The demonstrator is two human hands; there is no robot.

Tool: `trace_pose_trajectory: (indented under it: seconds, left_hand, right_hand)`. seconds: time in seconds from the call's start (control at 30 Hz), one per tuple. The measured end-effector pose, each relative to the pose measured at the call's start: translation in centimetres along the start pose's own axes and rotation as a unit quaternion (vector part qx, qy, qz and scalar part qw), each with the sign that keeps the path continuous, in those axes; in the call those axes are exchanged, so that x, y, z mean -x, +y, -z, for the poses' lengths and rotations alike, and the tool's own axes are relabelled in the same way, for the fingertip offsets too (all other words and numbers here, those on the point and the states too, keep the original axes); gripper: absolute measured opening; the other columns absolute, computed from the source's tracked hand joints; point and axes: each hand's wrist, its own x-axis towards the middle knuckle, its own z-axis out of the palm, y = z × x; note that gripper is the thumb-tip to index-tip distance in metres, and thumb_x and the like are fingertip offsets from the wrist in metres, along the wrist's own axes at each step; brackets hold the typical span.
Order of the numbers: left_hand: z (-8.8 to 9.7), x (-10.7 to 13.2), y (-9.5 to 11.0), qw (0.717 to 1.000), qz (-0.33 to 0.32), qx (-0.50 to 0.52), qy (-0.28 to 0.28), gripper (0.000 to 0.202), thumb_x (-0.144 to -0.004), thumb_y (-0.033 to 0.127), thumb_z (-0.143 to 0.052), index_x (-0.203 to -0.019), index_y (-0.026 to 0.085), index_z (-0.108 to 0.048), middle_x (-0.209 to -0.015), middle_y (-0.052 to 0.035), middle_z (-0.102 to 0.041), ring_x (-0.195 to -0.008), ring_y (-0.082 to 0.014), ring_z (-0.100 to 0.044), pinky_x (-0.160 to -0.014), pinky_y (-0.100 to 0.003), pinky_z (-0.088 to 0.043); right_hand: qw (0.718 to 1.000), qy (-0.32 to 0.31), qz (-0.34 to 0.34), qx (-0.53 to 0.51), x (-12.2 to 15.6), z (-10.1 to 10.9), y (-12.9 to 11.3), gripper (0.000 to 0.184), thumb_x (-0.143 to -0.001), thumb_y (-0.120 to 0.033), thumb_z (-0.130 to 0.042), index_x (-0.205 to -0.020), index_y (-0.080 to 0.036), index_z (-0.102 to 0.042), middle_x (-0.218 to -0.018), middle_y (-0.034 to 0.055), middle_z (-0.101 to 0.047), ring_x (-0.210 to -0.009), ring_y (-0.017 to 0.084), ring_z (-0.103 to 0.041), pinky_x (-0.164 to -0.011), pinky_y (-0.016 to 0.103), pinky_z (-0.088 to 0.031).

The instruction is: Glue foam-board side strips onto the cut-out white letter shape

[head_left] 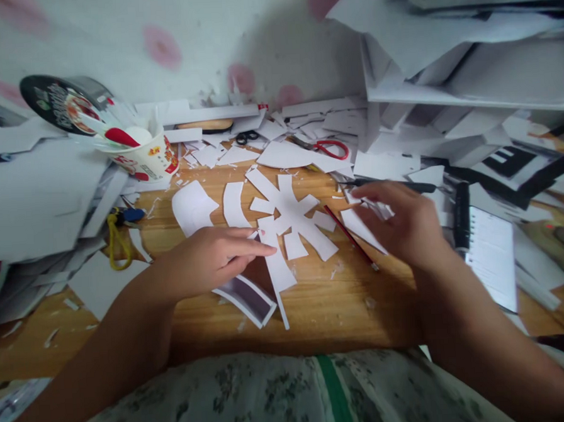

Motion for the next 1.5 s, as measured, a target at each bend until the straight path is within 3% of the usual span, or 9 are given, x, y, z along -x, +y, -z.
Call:
trace_pose_trajectory:
  seconds: [0.2, 0.57, 0.67, 0.77, 0.9, 1.0, 1.17, 1.3, 1.5]
  left_hand:
    - [-0.3, 0.3, -0.6, 0.999, -0.008, -0.036, 0.009, 0.040, -0.092, 0.018, -0.044, -0.120, 0.032, -0.068, -0.123, -0.0061, -0.070, -0.117, -0.0237, -0.064, -0.093, -0.035, -0.054]
    - [0.2, 0.5, 0.3, 0.999, 0.014, -0.040, -0.006, 0.043, -0.089, 0.013, -0.047, -0.121, 0.034, -0.067, -0.120, -0.0033, -0.071, -0.114, -0.0197, -0.066, -0.093, -0.033, -0.055]
    - [0.3, 0.4, 0.6, 0.999, 0.010, -0.035, -0.003, 0.043, -0.089, 0.012, -0.047, -0.121, 0.032, -0.067, -0.114, -0.0042, -0.074, -0.110, -0.0198, -0.068, -0.090, -0.033, -0.056]
    - [0.4, 0.4, 0.8, 1.000, 0.013, -0.028, -0.003, 0.043, -0.089, 0.011, -0.047, -0.120, 0.031, -0.068, -0.113, -0.0047, -0.074, -0.103, -0.0193, -0.070, -0.087, -0.032, -0.056]
    - [0.4, 0.4, 0.7, 1.000, 0.015, -0.021, -0.014, 0.042, -0.089, 0.011, -0.047, -0.121, 0.030, -0.067, -0.112, -0.0030, -0.074, -0.115, -0.0208, -0.065, -0.091, -0.033, -0.055]
    - [0.4, 0.5, 0.5, 0.999, 0.015, -0.028, -0.020, 0.041, -0.091, 0.014, -0.044, -0.122, 0.028, -0.067, -0.120, -0.0047, -0.071, -0.124, -0.0229, -0.059, -0.095, -0.036, -0.054]
    - [0.4, 0.3, -0.1, 0.999, 0.008, -0.044, -0.031, 0.041, -0.095, 0.019, -0.040, -0.125, 0.032, -0.065, -0.129, -0.0033, -0.066, -0.128, -0.0224, -0.056, -0.096, -0.032, -0.052]
    - [0.6, 0.4, -0.1, 0.997, 0.027, -0.057, -0.053, 0.040, -0.096, 0.022, -0.039, -0.126, 0.035, -0.064, -0.134, -0.0023, -0.062, -0.128, -0.0232, -0.056, -0.095, -0.032, -0.052]
    - [0.5, 0.5, -0.2, 0.994, 0.038, -0.069, -0.070, 0.041, -0.097, 0.026, -0.040, -0.129, 0.040, -0.059, -0.138, -0.0008, -0.060, -0.127, -0.0247, -0.056, -0.096, -0.038, -0.052]
  right_hand:
    - [0.953, -0.074, -0.136, 0.262, -1.3, -0.1, 5.3, 0.046, -0.081, -0.009, -0.049, -0.125, -0.008, -0.060, -0.128, 0.0189, -0.063, -0.119, 0.033, -0.058, -0.098, 0.044, -0.046]
    - [0.955, -0.012, -0.125, 0.270, -1.7, -1.1, 6.4, 0.032, -0.086, -0.015, -0.048, -0.110, -0.014, -0.069, -0.105, 0.0163, -0.071, -0.098, 0.031, -0.065, -0.084, 0.042, -0.049]
    - [0.974, 0.092, -0.106, 0.180, -1.3, -0.9, 5.4, 0.036, -0.091, -0.026, -0.051, -0.124, -0.017, -0.062, -0.116, 0.0154, -0.067, -0.104, 0.031, -0.065, -0.086, 0.044, -0.052]
    - [0.973, 0.175, -0.121, -0.088, -0.7, -1.3, 3.6, 0.047, -0.091, -0.032, -0.056, -0.137, -0.025, -0.049, -0.112, 0.0111, -0.067, -0.088, 0.026, -0.071, -0.072, 0.043, -0.058]
    - [0.868, 0.048, -0.208, -0.449, -0.1, -1.4, 0.8, 0.034, -0.091, -0.035, -0.059, -0.124, -0.027, -0.058, -0.098, 0.0060, -0.072, -0.065, 0.019, -0.072, -0.050, 0.031, -0.058]
    - [0.789, -0.024, -0.248, -0.562, 0.1, -1.3, -0.3, 0.024, -0.085, -0.031, -0.061, -0.106, -0.020, -0.067, -0.082, 0.0062, -0.075, -0.068, 0.021, -0.073, -0.060, 0.035, -0.061]
    - [0.729, -0.003, -0.263, -0.632, -0.4, -1.6, -0.4, 0.035, -0.077, -0.019, -0.061, -0.112, -0.023, -0.064, -0.090, 0.0030, -0.076, -0.088, 0.021, -0.074, -0.068, 0.033, -0.061]
    - [0.720, -0.012, -0.256, -0.645, -0.5, -1.6, -0.9, 0.036, -0.069, -0.020, -0.075, -0.103, -0.024, -0.064, -0.074, -0.0044, -0.071, -0.059, 0.013, -0.068, -0.050, 0.023, -0.054]
    - [0.760, -0.140, -0.201, -0.602, 0.3, -1.8, -2.4, 0.021, -0.079, -0.034, -0.075, -0.077, -0.017, -0.063, -0.046, -0.0076, -0.052, -0.034, 0.006, -0.044, -0.032, 0.016, -0.034]
